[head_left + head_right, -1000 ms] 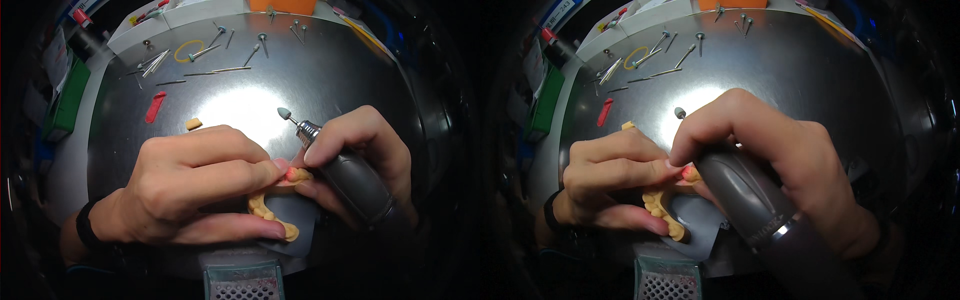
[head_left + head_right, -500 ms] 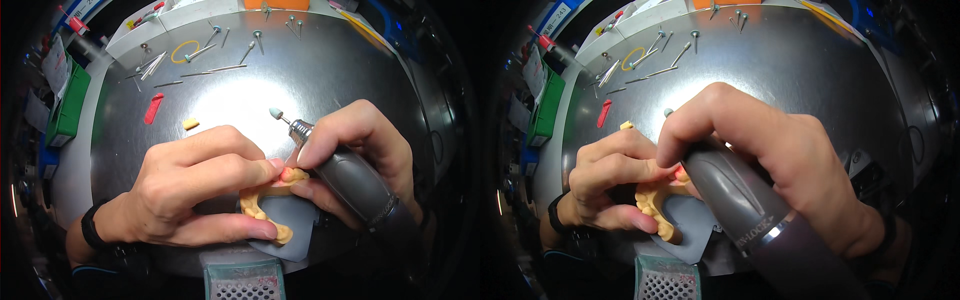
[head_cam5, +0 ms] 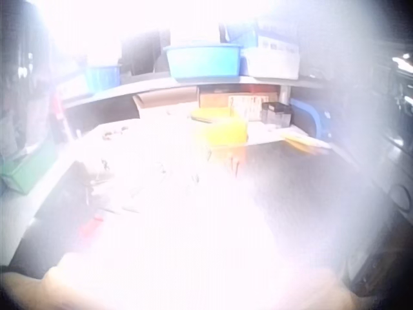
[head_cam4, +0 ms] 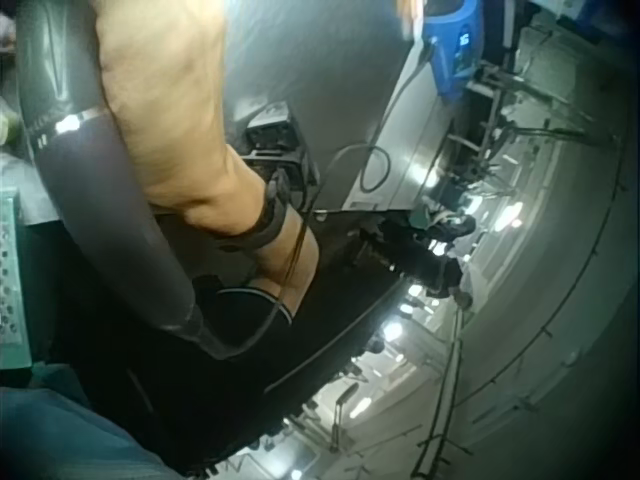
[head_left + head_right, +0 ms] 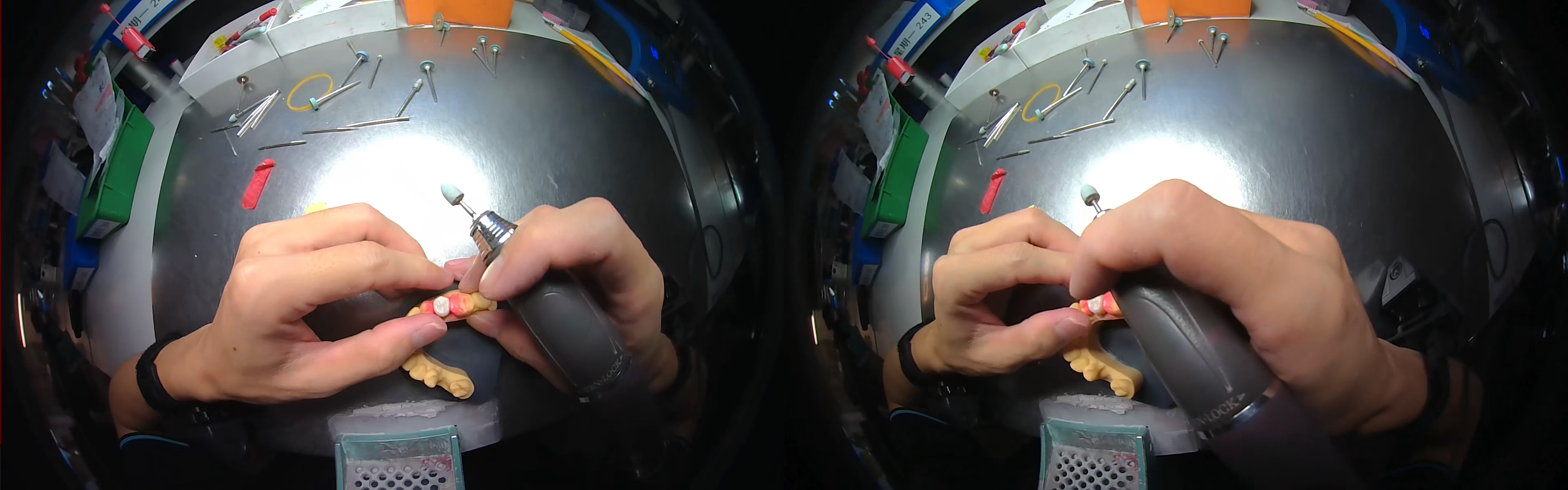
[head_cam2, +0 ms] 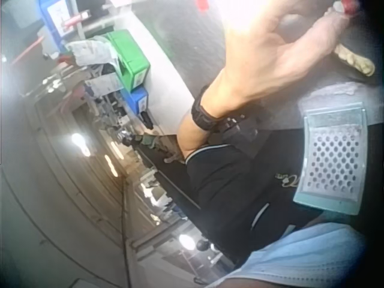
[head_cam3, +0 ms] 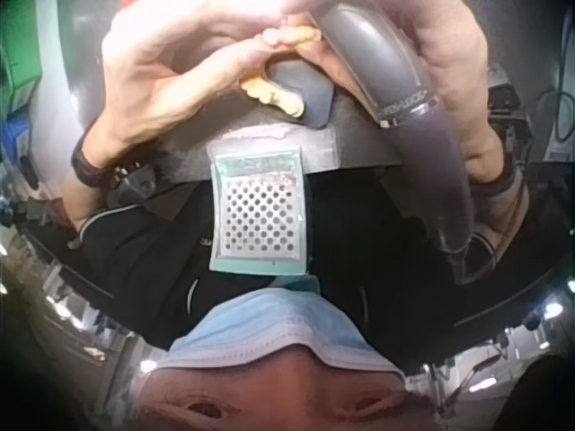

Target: The recorder is applying red coating to a dental mold and then refining a small dental prosthetic using a rotary tool.

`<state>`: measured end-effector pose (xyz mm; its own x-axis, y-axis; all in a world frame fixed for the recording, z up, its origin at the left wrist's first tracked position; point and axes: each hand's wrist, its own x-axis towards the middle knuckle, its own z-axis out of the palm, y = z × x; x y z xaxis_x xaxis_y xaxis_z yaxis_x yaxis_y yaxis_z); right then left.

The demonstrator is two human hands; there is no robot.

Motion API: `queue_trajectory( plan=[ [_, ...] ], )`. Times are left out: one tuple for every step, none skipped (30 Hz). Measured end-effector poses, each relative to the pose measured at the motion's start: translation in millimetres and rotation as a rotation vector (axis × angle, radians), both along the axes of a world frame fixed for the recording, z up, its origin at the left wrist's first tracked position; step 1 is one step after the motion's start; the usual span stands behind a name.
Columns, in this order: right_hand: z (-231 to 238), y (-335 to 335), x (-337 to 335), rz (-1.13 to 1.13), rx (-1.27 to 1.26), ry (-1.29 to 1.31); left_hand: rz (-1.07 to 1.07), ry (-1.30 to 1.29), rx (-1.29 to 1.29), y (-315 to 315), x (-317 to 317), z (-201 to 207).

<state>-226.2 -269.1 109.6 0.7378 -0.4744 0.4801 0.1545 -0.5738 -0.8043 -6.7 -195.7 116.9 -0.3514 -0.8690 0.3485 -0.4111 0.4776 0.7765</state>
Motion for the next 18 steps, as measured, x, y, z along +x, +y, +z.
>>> queue_trajectory(
  plan=[
    [-1, 1, 1, -0.009, -0.015, -0.008, 0.011, -0.008, -0.001, 1, -1, 1],
    [0, 2, 1, -0.02, -0.018, -0.013, 0.019, -0.026, -0.006, 2, -2, 2],
    [0, 2, 2, -0.021, -0.026, -0.032, 0.027, -0.043, -0.009, 2, -3, 4],
    [0, 2, 2, -0.031, -0.029, -0.026, 0.034, -0.055, -0.01, 2, -3, 6],
    [0, 2, 2, -0.031, -0.04, -0.035, 0.04, -0.067, -0.013, 2, -4, 7],
    [0, 2, 2, -0.032, -0.042, -0.037, 0.044, -0.078, -0.014, 2, -5, 8],
    [-1, 2, 2, -0.034, -0.044, -0.04, 0.045, -0.084, -0.011, 2, -6, 10],
    [-1, 1, 2, -0.037, -0.038, -0.039, 0.047, -0.092, -0.008, 1, -7, 11],
    [-1, 2, 2, -0.036, -0.019, -0.037, 0.048, -0.099, -0.003, 1, -7, 13],
    [-1, 2, 2, -0.048, -0.047, -0.032, 0.046, -0.121, -0.018, 0, -7, 14],
    [-1, 2, 2, -0.058, -0.058, -0.027, 0.043, -0.143, -0.029, 0, -7, 15],
    [-1, 2, 2, -0.064, -0.066, -0.033, 0.039, -0.164, -0.041, 0, -7, 16],
    [-1, 3, 2, -0.071, -0.076, -0.028, 0.05, -0.188, -0.061, 0, -7, 16],
    [-1, 3, 2, -0.074, -0.075, -0.033, 0.06, -0.21, -0.075, 1, -8, 16],
    [0, 3, 2, -0.066, -0.064, -0.036, 0.065, -0.219, -0.09, 1, -8, 16],
    [1, 2, 2, -0.063, -0.08, -0.021, 0.068, -0.217, -0.081, 1, -9, 16],
    [2, 1, 0, -0.049, -0.082, 0.001, 0.066, -0.2, -0.067, 0, -10, 15],
    [4, 1, -1, -0.048, -0.067, 0.008, 0.067, -0.179, -0.042, 0, -11, 15]
  ],
)
